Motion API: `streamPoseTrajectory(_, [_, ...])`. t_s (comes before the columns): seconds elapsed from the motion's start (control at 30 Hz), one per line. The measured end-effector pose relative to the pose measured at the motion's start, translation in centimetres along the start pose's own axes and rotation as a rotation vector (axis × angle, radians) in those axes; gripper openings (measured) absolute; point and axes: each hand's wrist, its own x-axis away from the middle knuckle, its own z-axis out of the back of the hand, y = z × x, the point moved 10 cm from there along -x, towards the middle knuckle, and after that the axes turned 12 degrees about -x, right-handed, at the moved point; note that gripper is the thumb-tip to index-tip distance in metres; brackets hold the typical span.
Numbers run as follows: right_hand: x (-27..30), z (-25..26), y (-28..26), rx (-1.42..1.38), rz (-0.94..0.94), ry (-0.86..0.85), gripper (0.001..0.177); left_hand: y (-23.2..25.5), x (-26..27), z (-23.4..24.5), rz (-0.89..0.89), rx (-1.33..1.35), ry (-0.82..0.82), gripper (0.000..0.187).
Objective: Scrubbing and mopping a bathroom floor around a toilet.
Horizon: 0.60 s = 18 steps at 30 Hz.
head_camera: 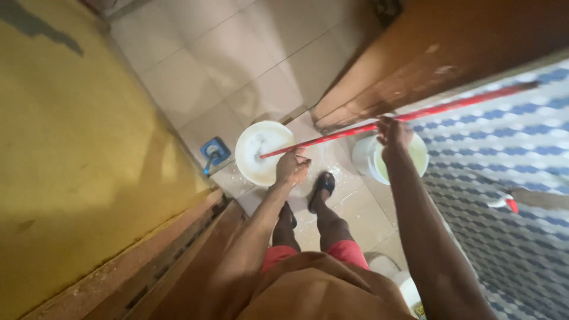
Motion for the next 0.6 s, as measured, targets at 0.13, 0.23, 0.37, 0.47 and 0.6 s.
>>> streamPoseTrajectory(0.13, [2.5,1.4,-4.7,-0.012,-0.032,0.374,0.028,2.5,0.5,1.1,-0.158,-0.281,0.054,0.043])
streamPoseTrajectory(0.23, [-0.3,3.3,-4.7,0.124,-0.082,0.302,0.025,1.6,1.1,1.8,-0.311,-0.464,0.175,0.039])
streamPoseTrajectory(0.37, [-1.4,0.6,-3.4,0.071,-0.065,-0.065,0.015,-2.6,1.4,1.7,-0.229,-0.346,0.173,0.048])
streamPoseTrajectory(0.47, [7.4,-2.5,-4.8,-0.109,0.067,-0.183,0.015,-2.3,4.4,-0.4,-0.194,-0.401,0.178,0.052])
streamPoseTrajectory(0.6, [20.5,-6.7,-4.7,-0.319,0.077,-0.26,0.033,5.5,11.7,-3.7,-0.289,-0.651,0.317,0.067])
